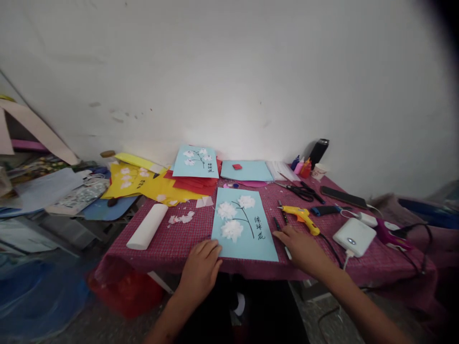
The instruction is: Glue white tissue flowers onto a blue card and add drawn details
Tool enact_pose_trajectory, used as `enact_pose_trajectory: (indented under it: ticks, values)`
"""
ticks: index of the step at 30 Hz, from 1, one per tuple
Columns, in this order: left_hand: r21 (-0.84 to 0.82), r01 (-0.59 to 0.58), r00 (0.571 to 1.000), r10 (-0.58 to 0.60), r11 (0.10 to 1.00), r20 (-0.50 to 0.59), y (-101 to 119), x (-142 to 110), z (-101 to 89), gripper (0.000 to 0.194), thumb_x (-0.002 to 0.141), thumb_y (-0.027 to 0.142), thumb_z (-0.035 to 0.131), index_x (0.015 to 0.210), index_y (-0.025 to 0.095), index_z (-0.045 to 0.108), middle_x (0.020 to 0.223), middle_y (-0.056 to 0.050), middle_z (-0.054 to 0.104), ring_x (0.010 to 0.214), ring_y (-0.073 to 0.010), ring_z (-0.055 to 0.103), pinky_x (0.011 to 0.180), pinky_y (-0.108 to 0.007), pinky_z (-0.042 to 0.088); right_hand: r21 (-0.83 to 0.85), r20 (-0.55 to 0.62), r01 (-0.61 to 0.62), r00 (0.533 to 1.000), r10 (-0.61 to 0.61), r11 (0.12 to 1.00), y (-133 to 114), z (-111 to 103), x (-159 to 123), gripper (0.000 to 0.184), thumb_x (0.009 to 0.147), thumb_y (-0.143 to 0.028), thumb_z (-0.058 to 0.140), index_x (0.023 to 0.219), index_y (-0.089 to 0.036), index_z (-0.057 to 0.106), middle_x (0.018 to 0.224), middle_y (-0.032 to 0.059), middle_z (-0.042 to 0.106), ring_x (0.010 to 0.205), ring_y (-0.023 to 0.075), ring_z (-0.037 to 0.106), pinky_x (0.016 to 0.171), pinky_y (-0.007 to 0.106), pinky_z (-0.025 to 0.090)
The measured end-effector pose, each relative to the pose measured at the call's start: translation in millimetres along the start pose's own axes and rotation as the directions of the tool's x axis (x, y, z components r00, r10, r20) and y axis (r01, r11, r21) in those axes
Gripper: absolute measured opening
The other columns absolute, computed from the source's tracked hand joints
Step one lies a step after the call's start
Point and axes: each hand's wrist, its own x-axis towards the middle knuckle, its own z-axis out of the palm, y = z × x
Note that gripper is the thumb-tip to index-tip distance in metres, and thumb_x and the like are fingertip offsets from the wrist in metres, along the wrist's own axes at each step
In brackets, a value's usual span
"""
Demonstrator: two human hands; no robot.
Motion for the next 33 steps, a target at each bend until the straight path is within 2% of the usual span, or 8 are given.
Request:
enact_pose_trajectory:
  ticks: [8,13,16,19,23,27,30,33]
  values:
    - [-0.029,-0.062,0.997,0.063,0.998,0.044,-2,6,-9.7,0.027,0.092,0.013,0.055,0.117,0.018,0.063,0.121,-0.010,0.067,0.111,-0.0262,0.061,0.098,-0.048,0.052,-0.029,-0.037,0.037,0.999,-0.038,0.999,1,0,-3,0.064,0.078,0.002,0.051,0.136,-0.023,0.060,0.117,0.0152,0.064,0.111,0.0311,0.058,0.092,0.043,0.046]
    - [-0.065,-0.067,0.997,0.069,0.996,0.024,-1,7,-10.8,0.024,0.092,0.012,0.054,0.113,0.018,0.063,0.116,-0.009,0.068,0.106,-0.0244,0.062,0.097,-0.045,0.052,0.017,-0.060,-0.019,0.998,0.020,1.000,1,0,-6,0.060,0.080,0.000,0.050,0.135,-0.020,0.060,0.116,0.0155,0.065,0.104,0.0290,0.062,0.091,0.042,0.048]
    - [-0.095,-0.056,0.997,0.060,0.994,0.040,-3,9,-13.4,0.022,0.092,0.013,0.055,0.111,0.019,0.063,0.113,-0.008,0.068,0.105,-0.0242,0.062,0.095,-0.044,0.052,0.147,-0.181,-0.084,0.977,0.110,0.986,-8,-5,-17,0.048,0.089,-0.007,0.046,0.134,-0.017,0.059,0.120,0.0169,0.064,0.101,0.0270,0.064,0.091,0.042,0.049]
    - [-0.115,-0.046,0.996,0.055,0.992,0.073,-6,13,-16.3,0.017,0.094,0.016,0.055,0.108,0.019,0.064,0.108,-0.007,0.068,0.101,-0.0236,0.061,0.092,-0.042,0.052,0.395,-0.275,-0.049,0.947,0.169,0.917,-31,-12,-38,0.035,0.096,-0.020,0.046,0.127,-0.019,0.061,0.121,0.0148,0.066,0.108,0.0270,0.063,0.094,0.042,0.050]
    - [-0.090,-0.045,0.993,0.054,0.995,0.106,-8,21,-16.1,0.020,0.097,0.015,0.047,0.101,0.019,0.066,0.097,-0.007,0.069,0.094,-0.0226,0.063,0.087,-0.041,0.052,0.684,-0.150,-0.073,0.959,0.239,0.726,-73,-11,-64,0.029,0.099,-0.030,0.045,0.120,-0.022,0.064,0.110,0.0110,0.071,0.101,0.0238,0.067,0.089,0.038,0.052]
    - [-0.060,-0.072,0.997,0.074,0.996,0.036,-8,21,-11.7,0.023,0.097,0.013,0.045,0.100,0.018,0.067,0.095,-0.007,0.071,0.093,-0.0229,0.064,0.087,-0.042,0.054,0.848,0.033,-0.175,0.960,0.279,0.501,-106,8,-78,0.030,0.098,-0.040,0.049,0.113,-0.022,0.068,0.098,0.0080,0.073,0.087,0.0215,0.068,0.079,0.034,0.053]
    - [-0.080,-0.117,0.991,0.112,0.990,-0.074,-6,13,-11.8,0.023,0.097,0.014,0.045,0.102,0.018,0.067,0.097,-0.006,0.072,0.092,-0.0217,0.065,0.087,-0.041,0.054,0.940,0.192,-0.257,0.942,0.277,0.224,-115,29,-80,0.040,0.097,-0.051,0.048,0.106,-0.019,0.070,0.082,0.0056,0.071,0.065,0.0170,0.063,0.060,0.029,0.049]
    - [-0.096,-0.163,0.976,0.146,0.982,-0.163,-2,0,-17.3,0.023,0.096,0.012,0.047,0.104,0.019,0.068,0.099,-0.005,0.074,0.092,-0.0203,0.066,0.087,-0.038,0.055,0.944,0.330,-0.310,0.900,0.286,-0.114,-115,42,-81,0.055,0.094,-0.063,0.045,0.103,-0.015,0.070,0.082,0.0088,0.072,0.058,0.0152,0.061,0.049,0.025,0.041]
